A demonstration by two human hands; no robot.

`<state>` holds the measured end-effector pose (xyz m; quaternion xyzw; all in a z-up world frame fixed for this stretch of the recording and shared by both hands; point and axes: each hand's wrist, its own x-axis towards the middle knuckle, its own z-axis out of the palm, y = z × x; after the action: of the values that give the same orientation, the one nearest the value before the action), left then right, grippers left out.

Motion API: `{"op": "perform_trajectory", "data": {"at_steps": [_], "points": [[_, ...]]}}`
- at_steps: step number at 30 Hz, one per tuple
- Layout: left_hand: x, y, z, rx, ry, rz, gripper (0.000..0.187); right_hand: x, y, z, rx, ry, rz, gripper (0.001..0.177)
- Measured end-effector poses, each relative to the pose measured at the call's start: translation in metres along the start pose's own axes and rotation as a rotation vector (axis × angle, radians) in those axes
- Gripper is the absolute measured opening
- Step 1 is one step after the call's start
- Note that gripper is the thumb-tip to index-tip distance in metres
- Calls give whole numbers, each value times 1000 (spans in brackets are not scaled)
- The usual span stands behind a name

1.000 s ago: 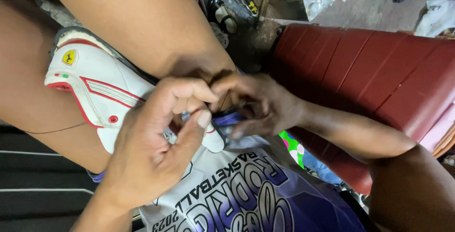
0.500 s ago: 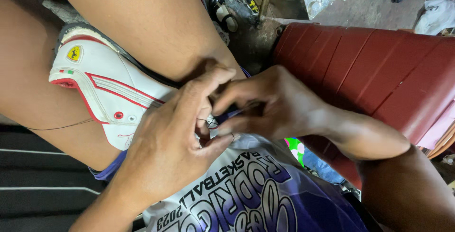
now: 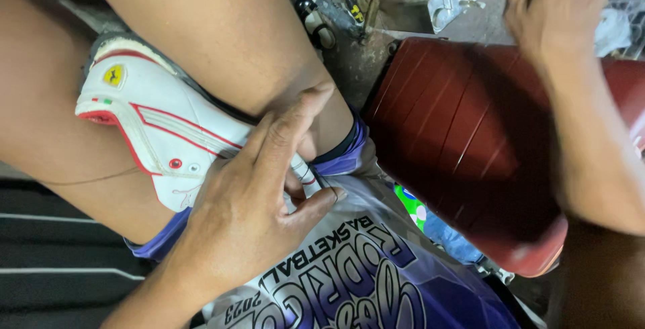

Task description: The person is sewing the sole of a white and red sneaker using a needle and black thread. They repeatedly push the needle through the shoe's sole and pull the thread to secure the stitching.

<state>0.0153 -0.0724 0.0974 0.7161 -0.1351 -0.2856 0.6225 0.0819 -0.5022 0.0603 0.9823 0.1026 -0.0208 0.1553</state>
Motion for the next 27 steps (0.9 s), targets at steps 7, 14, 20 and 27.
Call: {"op": "perform_trajectory", "data": {"at_steps": [7,14,20,27], "points": [[3,3,-1,61,14,46,99,-61,-158,-83,1153,-330,-284,51],[-23,-18,-1,121,169,309,66,-66,-191,-93,1815,-606,29,31],[-101,-64,-50,221,590,-87,11,-62,-179,-87,2121,-497,206,41],[-56,-79,-50,662,267,-50,24,-64,-220,-84,1747,-655,112,65]]}}
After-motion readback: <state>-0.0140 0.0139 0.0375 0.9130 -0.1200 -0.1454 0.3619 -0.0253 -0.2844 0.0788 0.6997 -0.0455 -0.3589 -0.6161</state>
